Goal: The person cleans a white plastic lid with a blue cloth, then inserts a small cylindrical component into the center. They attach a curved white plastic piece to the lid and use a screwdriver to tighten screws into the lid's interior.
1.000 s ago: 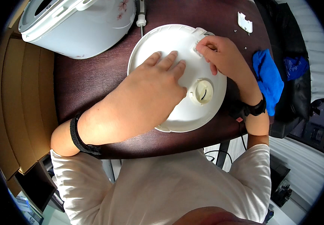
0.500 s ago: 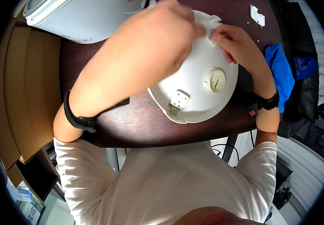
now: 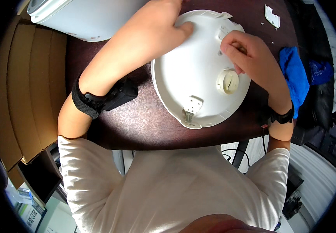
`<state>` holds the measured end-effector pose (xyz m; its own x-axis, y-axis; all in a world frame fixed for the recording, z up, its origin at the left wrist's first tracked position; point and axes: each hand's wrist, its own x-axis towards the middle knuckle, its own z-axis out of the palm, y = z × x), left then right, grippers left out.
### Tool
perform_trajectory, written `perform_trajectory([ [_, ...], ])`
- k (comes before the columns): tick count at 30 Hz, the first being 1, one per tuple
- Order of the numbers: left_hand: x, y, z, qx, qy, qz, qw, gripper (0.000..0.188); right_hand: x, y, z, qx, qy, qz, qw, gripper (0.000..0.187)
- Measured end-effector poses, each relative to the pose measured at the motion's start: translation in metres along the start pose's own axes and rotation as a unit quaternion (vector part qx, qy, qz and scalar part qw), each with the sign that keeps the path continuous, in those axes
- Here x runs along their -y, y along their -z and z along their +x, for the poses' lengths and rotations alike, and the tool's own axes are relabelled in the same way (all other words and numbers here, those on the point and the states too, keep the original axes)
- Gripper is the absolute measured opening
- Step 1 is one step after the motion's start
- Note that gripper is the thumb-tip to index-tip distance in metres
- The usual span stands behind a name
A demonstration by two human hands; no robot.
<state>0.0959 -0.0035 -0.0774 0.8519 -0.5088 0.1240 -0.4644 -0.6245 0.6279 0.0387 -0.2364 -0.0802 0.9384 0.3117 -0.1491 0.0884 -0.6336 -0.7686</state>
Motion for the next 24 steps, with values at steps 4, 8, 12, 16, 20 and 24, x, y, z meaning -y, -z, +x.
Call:
perform_trajectory([
  [4, 0.005, 0.002, 0.001, 0.009, -0.013, -0.028, 0.999, 0.042, -0.003, 0.013, 0.0, -0.041, 0.006, -0.078, 0.996, 0.017],
  [8, 0.004, 0.002, 0.001, 0.016, -0.022, -0.029, 0.999, 0.04, -0.004, 0.037, -0.014, 0.015, -0.018, -0.2, 0.98, 0.017],
  [12, 0.0, 0.002, -0.001, 0.028, 0.008, -0.025, 0.999, 0.039, -0.003, 0.049, -0.024, 0.019, -0.016, -0.281, 0.959, 0.014],
  [16, -0.002, 0.004, -0.001, 0.03, 0.001, -0.006, 1.0, 0.038, -0.005, 0.042, -0.034, 0.078, -0.013, -0.32, 0.944, 0.013],
  [20, -0.003, 0.004, -0.003, 0.032, 0.011, -0.009, 0.999, 0.039, -0.013, 0.02, -0.046, 0.05, 0.024, -0.369, 0.928, 0.018],
  [24, -0.004, 0.004, -0.004, 0.035, 0.019, -0.014, 0.999, 0.038, -0.018, 0.003, -0.049, 0.028, 0.032, -0.412, 0.91, 0.012],
])
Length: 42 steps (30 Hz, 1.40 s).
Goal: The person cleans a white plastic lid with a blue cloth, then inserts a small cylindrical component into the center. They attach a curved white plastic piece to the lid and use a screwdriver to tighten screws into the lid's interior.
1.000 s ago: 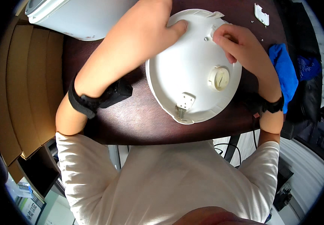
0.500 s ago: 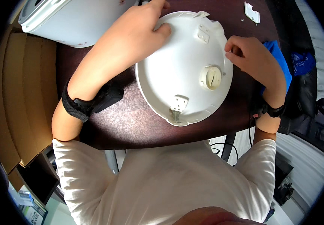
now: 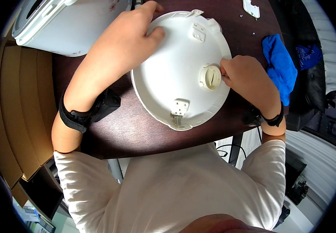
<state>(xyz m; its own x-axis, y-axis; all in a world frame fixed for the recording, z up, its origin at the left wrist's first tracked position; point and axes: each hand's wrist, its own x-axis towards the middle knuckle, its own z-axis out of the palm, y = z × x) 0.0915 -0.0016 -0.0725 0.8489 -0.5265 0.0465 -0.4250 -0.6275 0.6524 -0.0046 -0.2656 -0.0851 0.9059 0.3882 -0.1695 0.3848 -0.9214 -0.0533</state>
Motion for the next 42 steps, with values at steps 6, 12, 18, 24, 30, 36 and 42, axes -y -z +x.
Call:
perform_trajectory([
  [6, 0.003, -0.001, 0.001, -0.013, -0.019, -0.013, 1.0, 0.035, 0.0, 0.013, 0.001, 0.022, -0.02, 0.052, 0.998, 0.01],
  [12, 0.017, -0.002, 0.015, 0.055, 0.023, -0.116, 0.992, 0.036, 0.003, 0.024, 0.002, -0.028, 0.014, 0.252, 0.967, 0.007],
  [18, 0.019, -0.002, 0.02, 0.114, 0.139, -0.327, 0.928, 0.044, 0.02, 0.018, 0.004, -0.069, 0.054, 0.342, 0.936, 0.009],
  [24, 0.021, -0.007, 0.023, 0.192, 0.149, -0.486, 0.839, 0.04, 0.033, 0.003, 0.01, -0.054, 0.088, 0.319, 0.942, 0.012],
  [30, 0.04, -0.016, 0.027, 0.273, 0.133, -0.64, 0.705, 0.038, 0.032, -0.003, 0.009, -0.051, 0.093, 0.312, 0.944, 0.012],
  [36, 0.053, -0.032, 0.027, 0.24, 0.193, -0.67, 0.676, 0.035, 0.02, -0.005, 0.014, -0.068, 0.091, 0.352, 0.929, 0.011],
  [42, 0.052, -0.042, 0.026, 0.142, 0.166, -0.669, 0.711, 0.031, 0.011, -0.006, 0.014, -0.128, 0.049, 0.34, 0.93, 0.011],
])
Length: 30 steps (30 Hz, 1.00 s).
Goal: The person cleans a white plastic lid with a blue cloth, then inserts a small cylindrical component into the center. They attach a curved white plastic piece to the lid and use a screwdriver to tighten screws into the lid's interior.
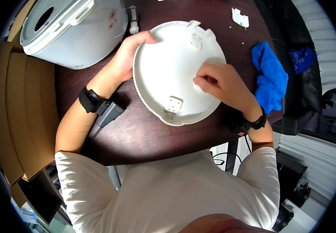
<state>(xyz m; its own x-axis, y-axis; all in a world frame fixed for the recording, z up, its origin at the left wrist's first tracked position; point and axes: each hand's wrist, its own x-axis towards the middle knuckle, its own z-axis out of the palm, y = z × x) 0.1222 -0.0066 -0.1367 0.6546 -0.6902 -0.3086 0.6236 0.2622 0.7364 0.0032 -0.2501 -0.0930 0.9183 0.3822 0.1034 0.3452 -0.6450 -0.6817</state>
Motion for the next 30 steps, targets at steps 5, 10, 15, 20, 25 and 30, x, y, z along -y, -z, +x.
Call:
perform_trajectory([
  [5, 0.007, -0.005, -0.001, -0.04, -0.065, 0.032, 0.997, 0.032, 0.004, 0.002, 0.001, 0.019, -0.084, 0.078, 0.993, 0.012],
  [10, 0.009, -0.011, -0.002, -0.064, -0.073, 0.05, 0.994, 0.034, 0.009, -0.004, -0.001, 0.051, -0.081, 0.097, 0.991, 0.015],
  [15, 0.009, -0.016, -0.003, -0.07, -0.075, 0.064, 0.993, 0.035, 0.013, -0.017, 0.0, 0.062, -0.062, 0.088, 0.992, 0.017],
  [20, 0.011, -0.015, 0.0, -0.066, -0.082, 0.06, 0.993, 0.034, 0.018, -0.021, 0.003, 0.059, -0.029, 0.04, 0.997, 0.017],
  [25, 0.01, -0.009, 0.001, -0.048, -0.075, 0.055, 0.995, 0.034, 0.019, -0.023, 0.003, 0.048, -0.002, -0.005, 0.999, 0.018],
  [30, 0.011, -0.007, 0.003, -0.06, -0.076, 0.056, 0.994, 0.031, 0.017, -0.021, 0.0, 0.072, -0.023, 0.028, 0.997, 0.014],
])
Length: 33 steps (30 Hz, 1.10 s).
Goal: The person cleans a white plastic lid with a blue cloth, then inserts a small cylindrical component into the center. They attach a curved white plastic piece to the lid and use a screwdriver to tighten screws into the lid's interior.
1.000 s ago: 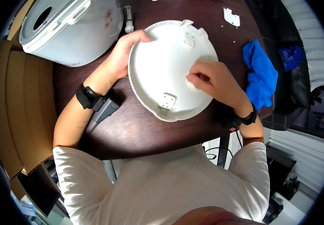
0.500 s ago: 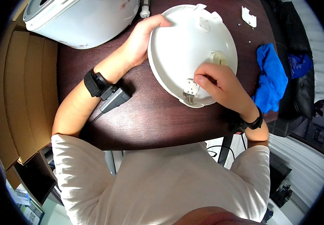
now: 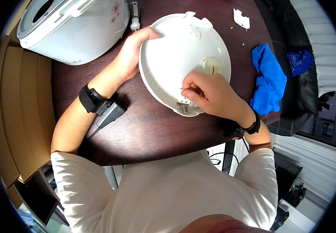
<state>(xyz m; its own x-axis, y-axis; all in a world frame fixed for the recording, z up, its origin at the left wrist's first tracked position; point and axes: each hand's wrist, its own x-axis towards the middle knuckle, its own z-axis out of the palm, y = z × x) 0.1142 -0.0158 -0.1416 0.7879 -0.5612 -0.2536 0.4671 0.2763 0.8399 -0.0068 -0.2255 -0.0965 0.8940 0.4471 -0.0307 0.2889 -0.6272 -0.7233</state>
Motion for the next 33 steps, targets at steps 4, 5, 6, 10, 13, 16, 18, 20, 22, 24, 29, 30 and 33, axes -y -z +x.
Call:
perform_trajectory([
  [4, 0.001, 0.001, 0.001, 0.002, 0.002, -0.006, 1.0, 0.031, -0.003, -0.002, 0.001, -0.023, 0.033, -0.004, 0.999, 0.012],
  [5, 0.001, 0.001, 0.001, 0.004, 0.002, -0.006, 1.0, 0.031, -0.004, -0.003, 0.001, -0.023, 0.034, 0.003, 0.999, 0.012],
  [6, 0.001, 0.002, 0.001, 0.006, 0.003, -0.005, 1.0, 0.031, -0.005, -0.003, 0.001, -0.022, 0.034, 0.01, 0.999, 0.012],
  [10, -0.001, 0.001, 0.001, 0.028, -0.007, -0.006, 1.0, 0.033, -0.005, -0.002, 0.001, -0.018, 0.018, 0.004, 1.0, 0.011],
  [13, 0.0, -0.002, -0.001, 0.028, -0.009, -0.003, 1.0, 0.032, -0.004, -0.003, 0.002, -0.024, 0.003, 0.003, 1.0, 0.011],
  [16, -0.003, -0.005, -0.002, 0.022, -0.013, 0.003, 1.0, 0.031, -0.002, -0.001, 0.003, -0.023, -0.036, 0.007, 0.999, 0.013],
  [18, -0.003, -0.009, -0.004, 0.006, -0.015, -0.01, 1.0, 0.032, -0.001, 0.001, 0.004, -0.018, -0.046, 0.019, 0.999, 0.013],
  [20, -0.004, -0.011, -0.006, 0.002, -0.012, -0.009, 1.0, 0.032, -0.001, 0.001, 0.004, -0.018, -0.051, 0.02, 0.998, 0.013],
  [22, -0.005, -0.013, -0.006, -0.006, -0.013, -0.001, 1.0, 0.033, 0.0, 0.0, 0.003, -0.02, -0.045, 0.011, 0.999, 0.013],
  [24, -0.006, -0.013, -0.006, 0.001, -0.009, -0.003, 1.0, 0.033, 0.001, -0.001, 0.002, -0.026, -0.043, 0.004, 0.999, 0.013],
  [29, -0.006, -0.013, -0.005, 0.006, -0.012, -0.006, 1.0, 0.033, 0.003, -0.005, -0.001, -0.033, -0.033, 0.002, 0.999, 0.009],
  [30, -0.006, -0.013, -0.006, 0.006, -0.013, -0.004, 1.0, 0.032, 0.003, -0.006, -0.001, -0.034, -0.03, -0.01, 0.999, 0.01],
  [33, -0.006, -0.012, -0.006, 0.009, -0.021, -0.003, 1.0, 0.031, 0.002, -0.006, -0.001, -0.04, -0.017, -0.025, 0.999, 0.01],
])
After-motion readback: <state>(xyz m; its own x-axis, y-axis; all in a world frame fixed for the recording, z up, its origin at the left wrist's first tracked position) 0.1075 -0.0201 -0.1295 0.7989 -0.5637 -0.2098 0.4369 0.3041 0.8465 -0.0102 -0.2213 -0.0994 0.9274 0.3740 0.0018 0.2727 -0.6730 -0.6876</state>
